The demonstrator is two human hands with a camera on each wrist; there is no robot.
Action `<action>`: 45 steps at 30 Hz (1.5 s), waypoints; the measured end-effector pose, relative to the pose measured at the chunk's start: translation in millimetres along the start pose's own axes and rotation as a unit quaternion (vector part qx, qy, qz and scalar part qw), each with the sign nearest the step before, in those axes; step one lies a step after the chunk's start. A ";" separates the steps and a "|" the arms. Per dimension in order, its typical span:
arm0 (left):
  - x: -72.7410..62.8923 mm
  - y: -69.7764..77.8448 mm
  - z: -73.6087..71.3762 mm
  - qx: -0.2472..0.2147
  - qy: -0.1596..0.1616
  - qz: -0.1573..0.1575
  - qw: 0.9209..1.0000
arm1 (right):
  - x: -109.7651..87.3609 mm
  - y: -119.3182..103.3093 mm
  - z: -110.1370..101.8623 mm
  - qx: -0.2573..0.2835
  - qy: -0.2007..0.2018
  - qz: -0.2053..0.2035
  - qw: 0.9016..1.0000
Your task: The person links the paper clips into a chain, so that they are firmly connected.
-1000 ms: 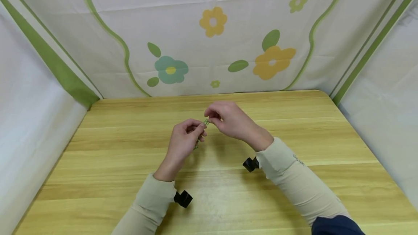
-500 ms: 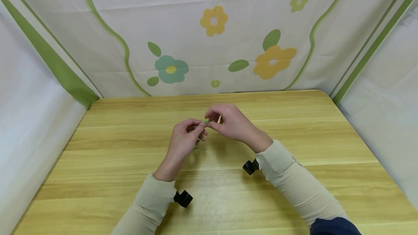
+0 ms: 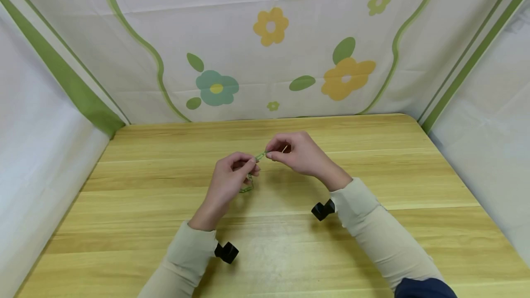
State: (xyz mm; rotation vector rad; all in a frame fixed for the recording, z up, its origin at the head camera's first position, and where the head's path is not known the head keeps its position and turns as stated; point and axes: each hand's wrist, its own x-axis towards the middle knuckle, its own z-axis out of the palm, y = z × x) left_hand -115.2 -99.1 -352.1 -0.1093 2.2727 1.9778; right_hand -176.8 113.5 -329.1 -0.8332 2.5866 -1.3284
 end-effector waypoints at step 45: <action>15.1 71.9 36.5 -0.109 0.088 0.155 0.978 | -36.4 28.2 -80.1 0.030 0.227 0.124 0.966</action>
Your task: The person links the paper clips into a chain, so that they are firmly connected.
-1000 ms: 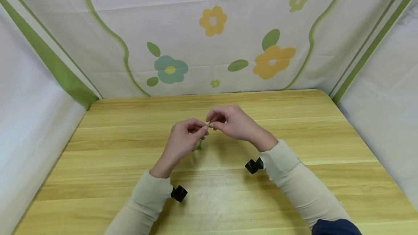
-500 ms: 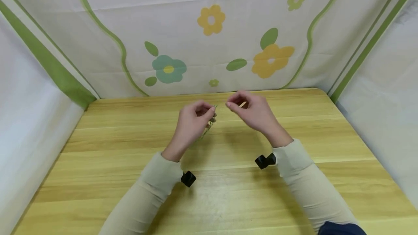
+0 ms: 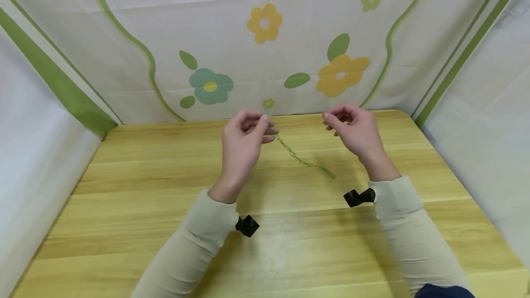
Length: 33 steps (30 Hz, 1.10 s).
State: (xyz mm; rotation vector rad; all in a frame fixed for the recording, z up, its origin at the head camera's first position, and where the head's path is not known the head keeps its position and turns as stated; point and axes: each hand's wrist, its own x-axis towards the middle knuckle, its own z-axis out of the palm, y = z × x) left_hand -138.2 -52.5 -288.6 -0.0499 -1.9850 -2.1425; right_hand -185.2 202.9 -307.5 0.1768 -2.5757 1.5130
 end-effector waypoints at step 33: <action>-14.7 -85.2 -108.8 -0.019 0.122 -0.212 0.969 | -42.2 62.4 38.3 -0.197 -0.272 -0.018 0.942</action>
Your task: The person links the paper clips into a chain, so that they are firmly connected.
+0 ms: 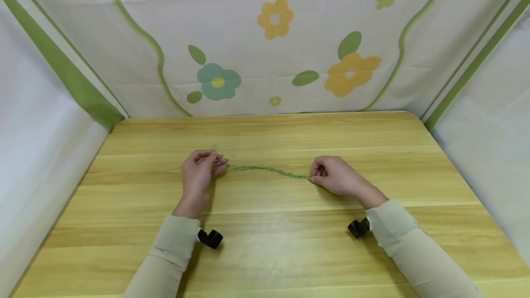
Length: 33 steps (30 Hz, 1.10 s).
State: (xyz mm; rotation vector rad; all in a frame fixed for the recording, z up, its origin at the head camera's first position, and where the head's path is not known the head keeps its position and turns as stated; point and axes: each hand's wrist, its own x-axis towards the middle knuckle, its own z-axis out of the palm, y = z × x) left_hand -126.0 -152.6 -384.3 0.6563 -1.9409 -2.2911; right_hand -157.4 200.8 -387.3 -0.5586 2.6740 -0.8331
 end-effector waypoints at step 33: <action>-50.9 37.4 49.4 0.126 -0.144 0.208 0.959 | -0.3 -66.7 -37.1 0.207 0.148 -0.054 0.966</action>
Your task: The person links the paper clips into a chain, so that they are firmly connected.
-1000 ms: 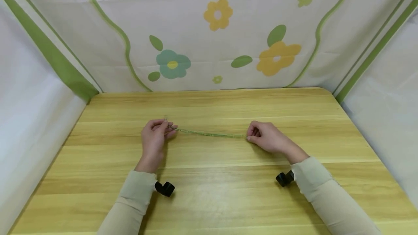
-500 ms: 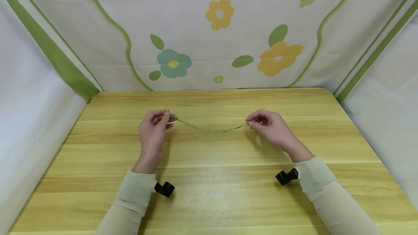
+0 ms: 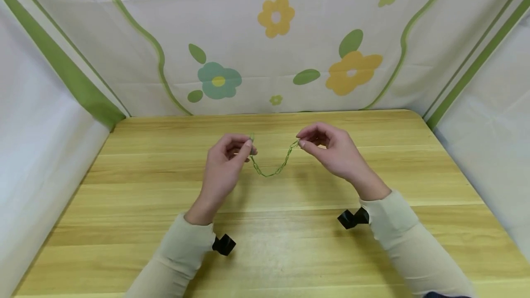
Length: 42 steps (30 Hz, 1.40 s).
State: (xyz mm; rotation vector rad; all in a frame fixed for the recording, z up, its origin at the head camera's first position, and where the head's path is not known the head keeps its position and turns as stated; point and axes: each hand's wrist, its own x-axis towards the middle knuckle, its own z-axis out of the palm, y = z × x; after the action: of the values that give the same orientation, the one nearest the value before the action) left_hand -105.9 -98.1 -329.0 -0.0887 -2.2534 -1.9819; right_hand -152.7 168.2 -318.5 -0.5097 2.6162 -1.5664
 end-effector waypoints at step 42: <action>-4.5 11.2 30.5 0.036 -0.070 -0.007 0.997 | 8.8 -19.7 15.5 0.056 -0.009 0.004 0.998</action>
State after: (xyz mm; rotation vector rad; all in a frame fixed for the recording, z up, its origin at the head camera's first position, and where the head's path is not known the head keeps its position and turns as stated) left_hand -101.9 -66.3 -322.4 -0.2120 -2.4155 -1.9560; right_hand -152.7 143.8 -307.9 -0.5026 2.4952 -1.6858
